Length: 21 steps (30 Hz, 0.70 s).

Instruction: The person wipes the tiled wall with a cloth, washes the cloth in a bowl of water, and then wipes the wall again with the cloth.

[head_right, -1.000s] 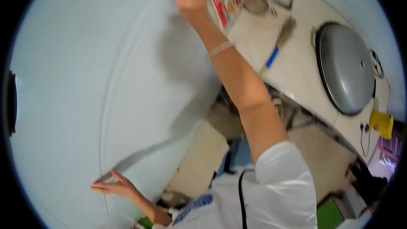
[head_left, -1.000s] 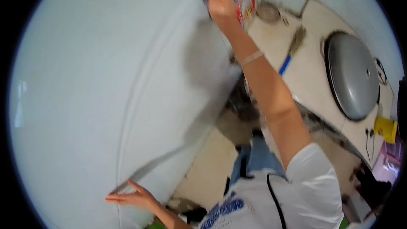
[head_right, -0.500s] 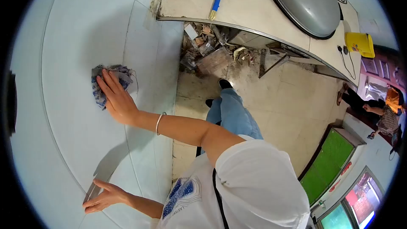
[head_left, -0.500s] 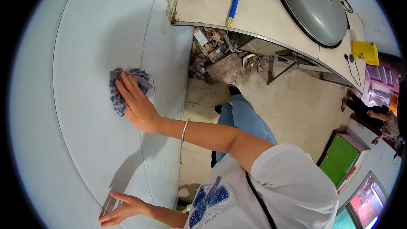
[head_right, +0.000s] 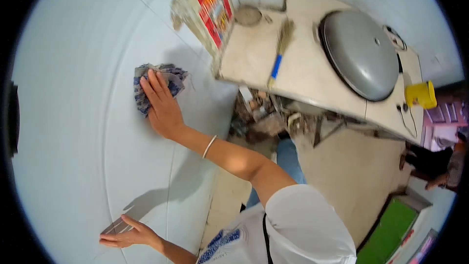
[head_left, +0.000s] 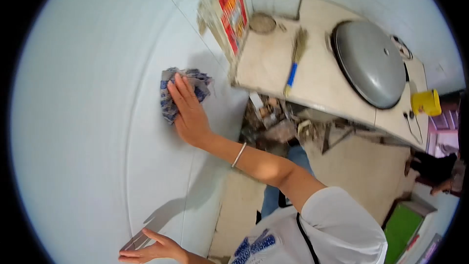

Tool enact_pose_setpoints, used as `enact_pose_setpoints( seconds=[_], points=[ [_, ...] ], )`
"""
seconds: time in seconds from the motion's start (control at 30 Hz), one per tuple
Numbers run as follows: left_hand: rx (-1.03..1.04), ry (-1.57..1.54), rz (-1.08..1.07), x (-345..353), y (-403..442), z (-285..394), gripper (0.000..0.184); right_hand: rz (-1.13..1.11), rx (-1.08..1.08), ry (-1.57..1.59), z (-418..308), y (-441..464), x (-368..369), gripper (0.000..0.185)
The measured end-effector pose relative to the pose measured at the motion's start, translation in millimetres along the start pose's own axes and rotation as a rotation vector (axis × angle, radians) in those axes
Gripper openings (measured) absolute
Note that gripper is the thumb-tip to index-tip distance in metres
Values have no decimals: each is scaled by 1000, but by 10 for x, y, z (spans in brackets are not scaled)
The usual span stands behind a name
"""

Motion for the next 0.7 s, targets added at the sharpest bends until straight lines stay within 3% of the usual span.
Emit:
enact_pose_setpoints(
  seconds=[0.03, 0.2, 0.33, 0.43, 0.53, 0.57, 0.6, 0.7],
  points=[
    [61, 20, -12, -51, 149, 192, 79, 36, -79, -2, -86, 258, -119, 71],
    [70, -21, -17, 76, 665, 769, 72, 151, -364, 9, -464, 1359, -534, 66],
    [108, 3, 112, 346, 1135, 1164, 64, 72, -313, 116, -430, 2265, -771, 66],
    [205, 289, 239, 530, 1331, 1203, 61, 288, -340, 28, 42, 3011, -954, 62],
    [286, 384, 281, 583, 1445, 1252, 60, 297, -161, 165, 971, 3759, -1180, 54],
    [315, 422, 258, 598, 1501, 1304, 60, 362, -27, 70, 1359, 3923, -1225, 53],
    [322, 434, 251, 603, 1507, 1320, 60, 317, 101, 181, 1857, 3981, -1211, 53],
    [329, 425, 259, 602, 1507, 1333, 59, 136, 342, 457, 2290, 3879, -1301, 54]
  ],
)
Point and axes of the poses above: each hand's wrist, its own y-axis towards the middle knuckle, its own x-axis out of the palm, z = x × y, the point moved 5 cm from there along y, towards the middle knuckle, and after that the axes turned 9 degrees about x, right-handed, at the moved point
